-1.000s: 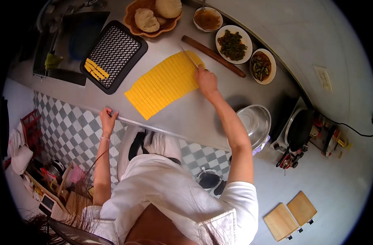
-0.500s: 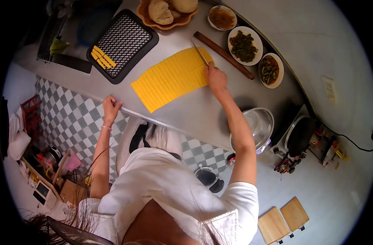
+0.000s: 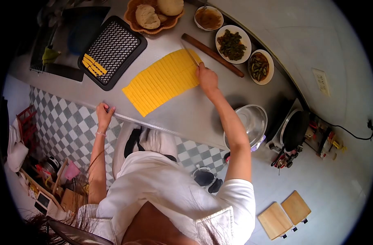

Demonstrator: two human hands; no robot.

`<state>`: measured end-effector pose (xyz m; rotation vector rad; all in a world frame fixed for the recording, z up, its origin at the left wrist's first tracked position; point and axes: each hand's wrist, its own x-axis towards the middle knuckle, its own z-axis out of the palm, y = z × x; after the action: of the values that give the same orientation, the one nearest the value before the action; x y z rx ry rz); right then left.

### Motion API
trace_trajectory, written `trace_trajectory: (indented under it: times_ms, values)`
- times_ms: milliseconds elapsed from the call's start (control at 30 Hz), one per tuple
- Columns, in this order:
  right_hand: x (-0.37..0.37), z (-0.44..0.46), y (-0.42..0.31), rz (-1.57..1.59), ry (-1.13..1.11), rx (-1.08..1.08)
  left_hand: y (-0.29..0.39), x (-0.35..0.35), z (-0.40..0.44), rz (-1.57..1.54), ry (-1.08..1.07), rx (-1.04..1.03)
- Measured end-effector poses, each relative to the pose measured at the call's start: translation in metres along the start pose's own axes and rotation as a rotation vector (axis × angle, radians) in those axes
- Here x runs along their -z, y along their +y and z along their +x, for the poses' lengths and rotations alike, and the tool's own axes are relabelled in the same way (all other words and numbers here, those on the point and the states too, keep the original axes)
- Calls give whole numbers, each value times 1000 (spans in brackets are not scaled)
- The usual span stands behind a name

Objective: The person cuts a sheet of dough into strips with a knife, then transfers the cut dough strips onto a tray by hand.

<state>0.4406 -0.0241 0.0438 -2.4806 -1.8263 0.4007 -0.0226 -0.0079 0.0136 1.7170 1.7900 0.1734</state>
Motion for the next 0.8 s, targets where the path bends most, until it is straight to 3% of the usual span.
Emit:
trace_trajectory:
  times_ms: [800]
  values:
    - [0,4,-8,75,-28,16,-4,0,0,10,-16,-7]
